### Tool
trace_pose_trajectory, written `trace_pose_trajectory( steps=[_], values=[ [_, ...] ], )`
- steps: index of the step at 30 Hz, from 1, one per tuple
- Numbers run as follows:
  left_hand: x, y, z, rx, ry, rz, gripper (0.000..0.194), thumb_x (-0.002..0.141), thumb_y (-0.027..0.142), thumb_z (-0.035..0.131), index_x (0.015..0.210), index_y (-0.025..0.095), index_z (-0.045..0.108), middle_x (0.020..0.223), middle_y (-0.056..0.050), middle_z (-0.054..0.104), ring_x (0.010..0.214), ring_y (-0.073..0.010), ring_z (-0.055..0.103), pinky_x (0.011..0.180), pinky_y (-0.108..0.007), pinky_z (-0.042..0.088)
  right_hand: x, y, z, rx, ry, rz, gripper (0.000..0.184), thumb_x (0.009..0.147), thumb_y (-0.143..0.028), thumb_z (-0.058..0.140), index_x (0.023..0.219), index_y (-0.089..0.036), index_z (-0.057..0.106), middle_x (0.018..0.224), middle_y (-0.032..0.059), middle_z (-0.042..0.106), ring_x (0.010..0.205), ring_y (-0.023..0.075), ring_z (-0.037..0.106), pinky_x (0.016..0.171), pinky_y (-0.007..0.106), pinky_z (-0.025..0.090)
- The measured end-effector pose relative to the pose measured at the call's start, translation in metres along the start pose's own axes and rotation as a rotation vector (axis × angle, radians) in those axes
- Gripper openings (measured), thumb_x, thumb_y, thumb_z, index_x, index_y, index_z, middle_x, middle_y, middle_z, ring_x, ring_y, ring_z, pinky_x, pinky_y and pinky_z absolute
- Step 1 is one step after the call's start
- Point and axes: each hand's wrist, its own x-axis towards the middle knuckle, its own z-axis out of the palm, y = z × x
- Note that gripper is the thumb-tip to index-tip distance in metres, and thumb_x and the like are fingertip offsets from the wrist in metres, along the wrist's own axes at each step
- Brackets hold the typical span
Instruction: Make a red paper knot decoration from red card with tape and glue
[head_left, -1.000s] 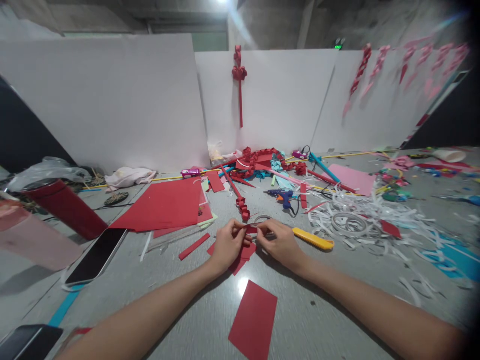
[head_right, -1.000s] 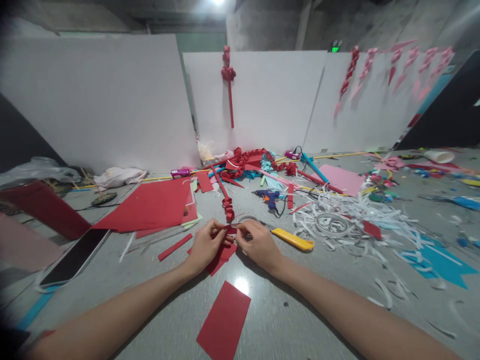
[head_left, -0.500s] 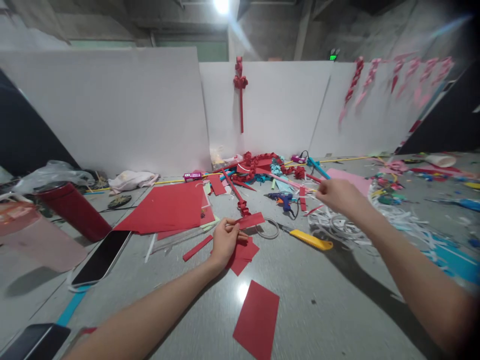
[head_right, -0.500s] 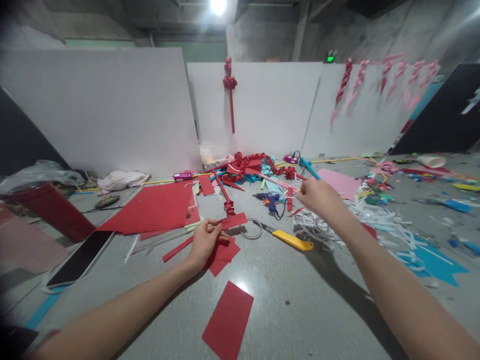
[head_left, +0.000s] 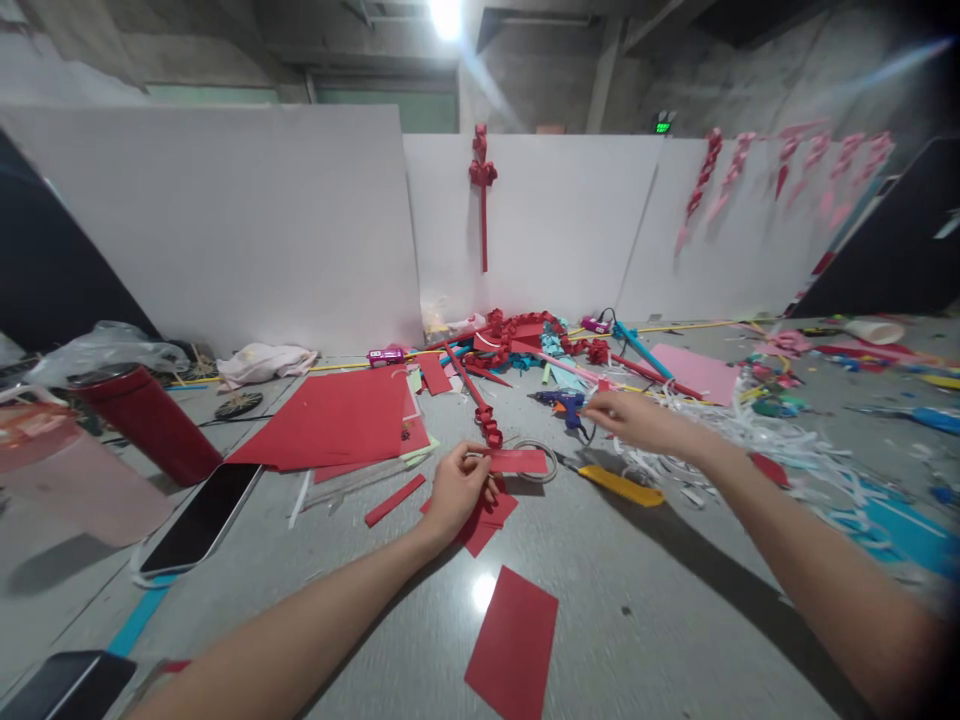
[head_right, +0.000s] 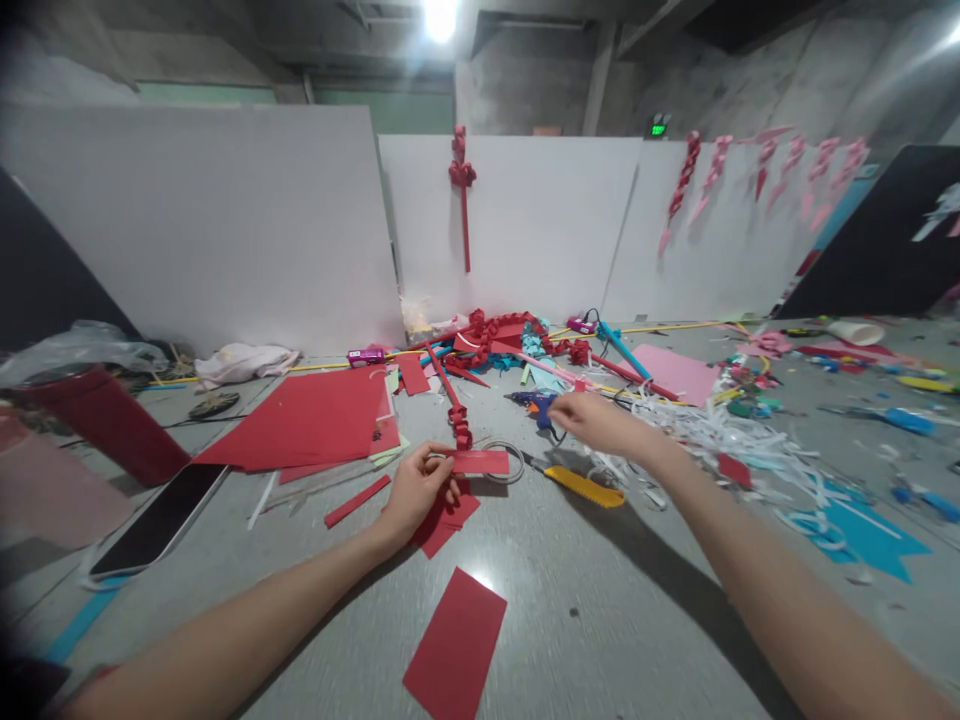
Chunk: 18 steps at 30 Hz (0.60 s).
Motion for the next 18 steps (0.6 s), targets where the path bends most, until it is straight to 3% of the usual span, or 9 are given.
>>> trace_pose_trajectory(
  steps=[2,4,7,11,14,18],
  values=[
    [-0.002,0.003,0.001,0.011,-0.031,0.009,0.034,0.091,0.044,0.065,0.108,0.015,0.058,0.057,0.002,0.065,0.042,-0.0153,0.062,0.044,-0.024,0.049,0.003,-0.037,0.024,0.121,-0.102,-0.085,0.047,0.096,-0.059,0.052,0.113,-0.019,0.071,0.111,0.0127,0.074,0.097,0.0268,0.068,0.084,0.036,0.052],
    [-0.003,0.006,0.002,0.027,-0.051,0.021,0.037,0.091,0.044,0.065,0.112,0.014,0.06,0.056,0.003,0.064,0.043,-0.0149,0.062,0.045,-0.024,0.049,0.001,-0.065,0.044,0.158,-0.121,-0.155,0.057,0.086,-0.061,0.068,0.126,-0.021,0.066,0.125,0.0128,0.069,0.11,0.0289,0.065,0.091,0.036,0.049],
    [-0.004,0.008,0.003,0.034,-0.064,0.031,0.039,0.091,0.045,0.067,0.114,0.014,0.062,0.056,0.003,0.063,0.043,-0.0147,0.062,0.047,-0.024,0.05,-0.003,-0.088,0.063,0.118,-0.124,-0.209,0.052,0.084,-0.054,0.075,0.123,-0.021,0.066,0.114,0.0116,0.071,0.103,0.0278,0.065,0.087,0.035,0.047],
    [-0.004,0.007,0.003,0.026,-0.078,0.024,0.037,0.09,0.045,0.067,0.111,0.014,0.063,0.054,0.003,0.063,0.043,-0.0141,0.061,0.045,-0.023,0.049,-0.003,-0.093,0.068,0.124,-0.114,-0.233,0.028,0.093,-0.045,0.066,0.104,-0.02,0.068,0.098,0.0075,0.072,0.087,0.0219,0.065,0.075,0.03,0.042],
    [-0.003,0.006,0.003,0.027,-0.072,0.03,0.037,0.09,0.046,0.067,0.109,0.014,0.063,0.055,0.003,0.062,0.043,-0.0141,0.061,0.045,-0.023,0.049,-0.001,-0.091,0.067,0.138,-0.143,-0.216,0.028,0.092,-0.047,0.067,0.095,-0.019,0.066,0.086,0.0044,0.071,0.074,0.0185,0.061,0.067,0.028,0.038],
    [-0.005,0.009,0.004,0.004,-0.072,0.019,0.04,0.089,0.048,0.069,0.11,0.015,0.06,0.059,0.003,0.063,0.045,-0.0155,0.064,0.045,-0.024,0.05,-0.001,-0.088,0.067,0.185,-0.163,-0.193,0.029,0.092,-0.047,0.065,0.095,-0.019,0.068,0.084,0.0034,0.071,0.071,0.0169,0.06,0.065,0.027,0.038]
  ],
)
